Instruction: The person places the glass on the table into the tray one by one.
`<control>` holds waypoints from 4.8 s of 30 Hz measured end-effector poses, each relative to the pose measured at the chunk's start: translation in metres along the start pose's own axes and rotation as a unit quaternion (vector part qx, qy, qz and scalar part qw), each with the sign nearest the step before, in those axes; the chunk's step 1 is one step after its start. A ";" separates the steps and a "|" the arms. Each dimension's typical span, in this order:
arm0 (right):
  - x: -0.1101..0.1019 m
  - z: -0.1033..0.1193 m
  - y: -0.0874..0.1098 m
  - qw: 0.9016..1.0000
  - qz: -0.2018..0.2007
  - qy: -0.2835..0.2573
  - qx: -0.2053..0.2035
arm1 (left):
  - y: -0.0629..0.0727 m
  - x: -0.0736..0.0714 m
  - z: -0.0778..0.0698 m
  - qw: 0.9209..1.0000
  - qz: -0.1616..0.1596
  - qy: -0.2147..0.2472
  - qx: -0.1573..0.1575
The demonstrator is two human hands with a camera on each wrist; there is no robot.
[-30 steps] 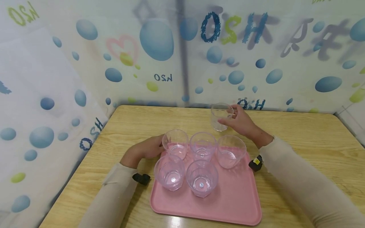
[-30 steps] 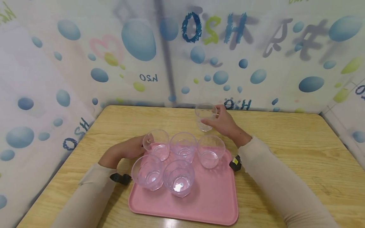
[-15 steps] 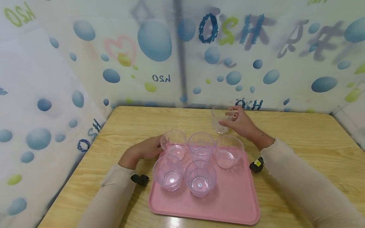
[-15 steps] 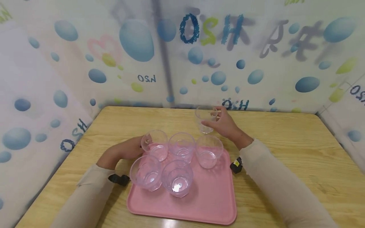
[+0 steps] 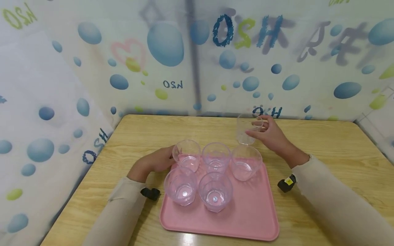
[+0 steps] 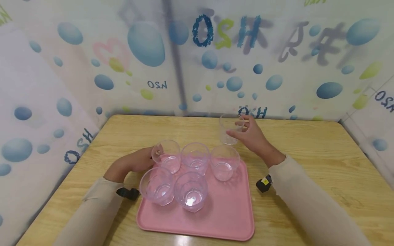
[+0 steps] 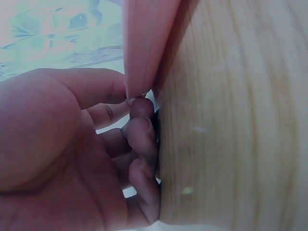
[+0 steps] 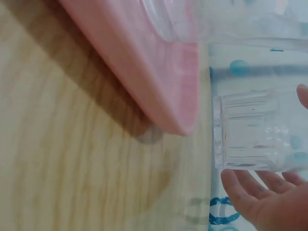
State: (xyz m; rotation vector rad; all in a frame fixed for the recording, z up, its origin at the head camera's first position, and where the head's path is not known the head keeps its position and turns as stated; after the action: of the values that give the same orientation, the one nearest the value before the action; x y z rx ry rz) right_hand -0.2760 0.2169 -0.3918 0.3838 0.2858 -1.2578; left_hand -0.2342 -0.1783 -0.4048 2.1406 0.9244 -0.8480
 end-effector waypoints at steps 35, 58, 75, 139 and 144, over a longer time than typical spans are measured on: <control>-0.028 -0.015 0.091 0.999 -0.049 0.020 -0.008 | -0.001 0.002 0.004 1.000 -0.005 -0.018 -0.002; -0.015 -0.026 0.141 0.998 -0.035 0.017 -0.054 | -0.002 0.002 0.004 1.000 -0.004 -0.014 -0.010; 0.010 -0.019 0.166 0.988 0.022 -0.036 -0.150 | -0.002 0.002 0.005 1.000 0.001 -0.007 -0.020; 0.064 -0.014 0.181 0.990 0.077 -0.017 -0.114 | -0.005 0.004 0.002 1.000 -0.003 -0.017 0.003; 0.056 -0.011 0.181 0.989 0.104 -0.004 -0.107 | -0.002 0.006 0.007 1.000 -0.010 0.006 -0.018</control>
State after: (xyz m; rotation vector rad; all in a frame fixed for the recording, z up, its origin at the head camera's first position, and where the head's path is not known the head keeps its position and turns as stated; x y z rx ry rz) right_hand -0.0866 0.2201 -0.4024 0.2172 0.3603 -1.0117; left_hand -0.2346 -0.1804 -0.4144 2.1104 0.9619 -0.8225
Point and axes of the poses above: each hand's wrist, its own y-axis away from the middle knuckle, its own x-axis out of the palm, z = x × y, the point moved 2 cm from there along -y, towards the middle knuckle, and after that the axes turned 5 degrees about z, right-handed, at the moved point
